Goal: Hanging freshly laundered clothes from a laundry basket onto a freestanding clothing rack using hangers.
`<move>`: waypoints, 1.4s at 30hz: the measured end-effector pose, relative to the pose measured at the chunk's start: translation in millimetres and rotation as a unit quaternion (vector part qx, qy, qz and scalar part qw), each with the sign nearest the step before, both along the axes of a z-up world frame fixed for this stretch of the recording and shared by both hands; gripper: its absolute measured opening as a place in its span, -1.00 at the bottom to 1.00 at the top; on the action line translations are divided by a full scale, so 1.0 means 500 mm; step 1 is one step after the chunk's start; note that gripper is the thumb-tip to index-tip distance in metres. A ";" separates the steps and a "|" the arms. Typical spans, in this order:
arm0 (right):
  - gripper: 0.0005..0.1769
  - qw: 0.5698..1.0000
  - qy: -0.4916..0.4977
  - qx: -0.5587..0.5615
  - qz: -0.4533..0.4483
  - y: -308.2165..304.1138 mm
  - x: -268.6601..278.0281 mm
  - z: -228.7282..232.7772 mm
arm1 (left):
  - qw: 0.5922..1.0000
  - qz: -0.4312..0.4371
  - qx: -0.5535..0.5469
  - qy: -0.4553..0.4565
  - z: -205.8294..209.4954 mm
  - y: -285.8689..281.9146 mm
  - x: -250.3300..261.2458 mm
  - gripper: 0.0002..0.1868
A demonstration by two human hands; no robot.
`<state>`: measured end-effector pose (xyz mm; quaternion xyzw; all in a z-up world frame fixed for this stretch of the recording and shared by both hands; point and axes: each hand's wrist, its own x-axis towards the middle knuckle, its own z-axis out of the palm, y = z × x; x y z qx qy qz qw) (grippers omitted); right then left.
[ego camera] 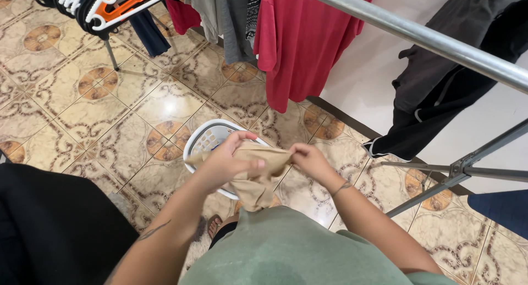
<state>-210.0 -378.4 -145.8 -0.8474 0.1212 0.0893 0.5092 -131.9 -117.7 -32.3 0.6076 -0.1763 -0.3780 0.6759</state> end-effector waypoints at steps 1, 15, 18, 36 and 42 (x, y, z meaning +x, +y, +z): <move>-0.92 1.000 0.001 0.001 0.002 -0.010 0.005 0.008 | 1.000 0.002 0.001 0.001 -0.014 0.016 0.007 -0.50; -0.73 0.936 0.128 -0.269 0.189 -0.025 -0.016 0.169 | 0.930 -0.202 0.178 -0.249 -0.158 0.033 0.022 -0.44; -0.75 0.977 -0.026 0.159 0.136 -0.075 -0.018 0.166 | 0.854 -0.233 0.312 -0.345 -0.158 0.027 0.026 -0.43; -0.45 0.933 0.197 -0.216 0.210 0.145 0.052 0.245 | 0.992 -0.118 0.025 -0.024 -0.023 0.163 0.146 -0.37; -0.32 0.880 -0.041 0.469 -0.067 0.137 0.073 0.236 | 0.934 -0.305 0.180 -0.052 0.036 0.227 0.186 -0.60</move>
